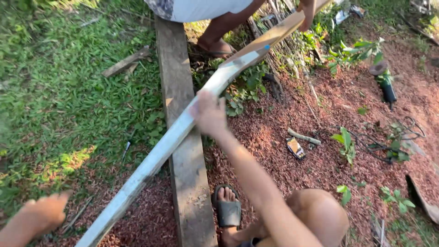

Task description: Sanding a long white boat component using a piece of sandpaper

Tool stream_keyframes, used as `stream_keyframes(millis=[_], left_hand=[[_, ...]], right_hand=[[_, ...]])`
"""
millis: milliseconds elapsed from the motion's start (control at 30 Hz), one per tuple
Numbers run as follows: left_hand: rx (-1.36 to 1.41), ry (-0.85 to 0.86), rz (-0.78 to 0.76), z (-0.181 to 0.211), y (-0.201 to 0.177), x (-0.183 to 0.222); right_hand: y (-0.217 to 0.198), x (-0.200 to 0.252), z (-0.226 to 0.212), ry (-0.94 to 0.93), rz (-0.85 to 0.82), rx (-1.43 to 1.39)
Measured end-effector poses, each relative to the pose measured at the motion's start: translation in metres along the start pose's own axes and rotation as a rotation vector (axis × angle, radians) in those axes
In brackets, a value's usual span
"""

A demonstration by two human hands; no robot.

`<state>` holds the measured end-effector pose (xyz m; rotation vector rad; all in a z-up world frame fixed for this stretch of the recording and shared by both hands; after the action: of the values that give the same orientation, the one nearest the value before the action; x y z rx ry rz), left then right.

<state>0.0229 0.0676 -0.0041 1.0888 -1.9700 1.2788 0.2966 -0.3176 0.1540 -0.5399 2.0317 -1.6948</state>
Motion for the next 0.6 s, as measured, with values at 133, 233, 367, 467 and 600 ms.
stream_keyframes(millis=[133,233,367,467,600], left_hand=[[0.044,-0.019,-0.049,0.001,0.016,-0.005],[0.087,0.0,-0.056,0.001,0.013,-0.011],[0.126,0.03,-0.104,0.004,0.023,-0.007],[0.155,0.062,-0.115,0.008,0.022,-0.008],[0.19,0.088,-0.135,0.005,0.019,-0.012]], right_hand=[[-0.022,-0.043,0.116,0.264,-0.28,0.162],[-0.017,-0.058,0.132,0.203,-0.258,0.204],[-0.034,-0.033,0.047,0.054,0.116,0.276],[-0.039,-0.01,-0.029,-0.07,0.105,0.208],[-0.084,0.037,-0.17,-0.363,-0.077,0.197]])
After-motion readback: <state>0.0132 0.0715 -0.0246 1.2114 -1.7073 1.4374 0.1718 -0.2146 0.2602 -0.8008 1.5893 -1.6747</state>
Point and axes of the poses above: each hand's wrist, its own x-axis away from the middle knuckle, its own y-axis out of the palm, z = x × y, the point moved 9 cm from there along -x, towards the middle knuckle, and after that the axes turned 10 degrees about -y, right-handed, at the moved point
